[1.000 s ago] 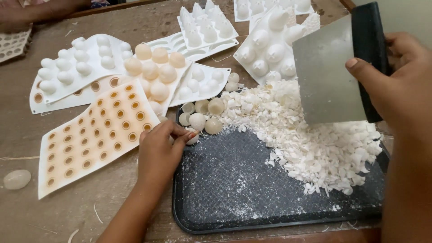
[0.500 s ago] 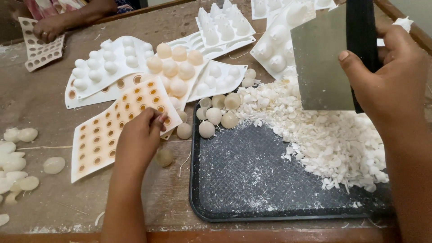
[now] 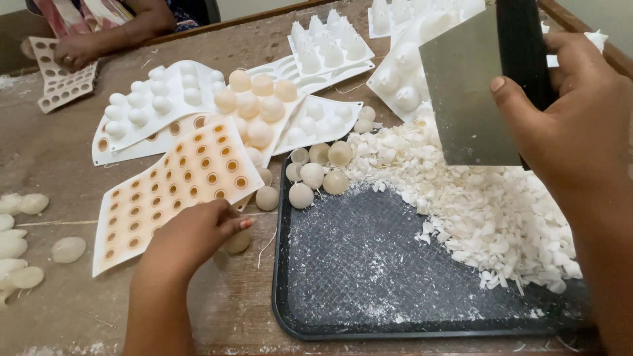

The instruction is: The person shaves or scrapes soap blocks into flakes using a bench scraper tool.

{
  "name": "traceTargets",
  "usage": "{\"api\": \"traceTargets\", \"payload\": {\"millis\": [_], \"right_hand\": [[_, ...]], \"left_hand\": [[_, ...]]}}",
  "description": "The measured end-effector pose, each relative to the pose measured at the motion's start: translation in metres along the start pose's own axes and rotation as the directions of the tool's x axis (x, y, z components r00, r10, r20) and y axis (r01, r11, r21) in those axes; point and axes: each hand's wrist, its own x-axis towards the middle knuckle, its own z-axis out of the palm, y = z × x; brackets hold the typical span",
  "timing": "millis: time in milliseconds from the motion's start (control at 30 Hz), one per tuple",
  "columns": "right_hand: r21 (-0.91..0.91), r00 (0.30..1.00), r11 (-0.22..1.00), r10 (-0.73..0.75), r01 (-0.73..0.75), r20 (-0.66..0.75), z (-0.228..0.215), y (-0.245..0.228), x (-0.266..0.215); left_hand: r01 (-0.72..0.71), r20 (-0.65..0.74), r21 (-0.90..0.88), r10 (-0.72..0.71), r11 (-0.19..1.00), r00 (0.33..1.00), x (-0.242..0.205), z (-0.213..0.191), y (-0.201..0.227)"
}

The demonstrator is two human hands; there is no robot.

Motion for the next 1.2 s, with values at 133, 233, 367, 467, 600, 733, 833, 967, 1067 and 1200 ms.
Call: {"api": "traceTargets", "payload": {"millis": [133,233,367,467,600,733,833,967,1067,1200], "right_hand": [[-0.057,1.0,0.998,-0.01,0.011,0.014,-0.004,-0.011,0.004],[-0.124,0.999,0.992,0.032,-0.027,0.041,-0.008,-0.021,0.005],[0.056,1.0,0.998,-0.017,0.016,0.02,-0.006,-0.017,0.002],[0.149,0.999,0.988,-0.037,0.032,0.03,0.001,-0.009,-0.002],[0.134,0.998,0.99,-0.046,0.04,0.049,0.002,-0.011,-0.003],[0.085,0.997,0.996,-0.016,0.009,0.075,-0.006,-0.032,0.001],[-0.067,0.998,0.997,-0.021,0.025,0.067,-0.005,-0.031,0.003],[0.002,0.963,0.987,0.153,-0.158,0.221,0.003,-0.026,0.004],[-0.059,0.913,0.968,0.251,-0.245,0.323,0.008,-0.029,0.005],[-0.094,0.824,0.947,0.313,-0.306,0.473,0.005,-0.04,0.007]], "left_hand": [[0.043,0.036,-0.064,-0.041,0.997,0.999,-0.01,-0.011,0.007],[0.033,0.119,-0.037,-0.028,0.999,0.993,-0.013,-0.012,0.006],[-0.078,0.023,-0.092,0.081,0.993,0.996,-0.008,-0.005,-0.004],[-0.108,-0.04,-0.064,0.105,0.992,0.994,-0.017,-0.009,0.002],[-0.329,-0.259,-0.071,0.302,0.942,0.918,-0.023,-0.012,0.006],[-0.467,-0.383,-0.166,0.379,0.869,0.842,-0.034,-0.007,0.021],[-0.644,-0.4,-0.265,0.526,0.718,0.751,-0.035,0.008,0.04],[-0.718,-0.377,-0.181,0.627,0.672,0.682,-0.032,0.042,0.07],[-0.775,-0.382,-0.207,0.679,0.598,0.626,-0.04,0.055,0.089],[-0.765,-0.398,-0.196,0.663,0.614,0.634,-0.049,0.052,0.108]]}}
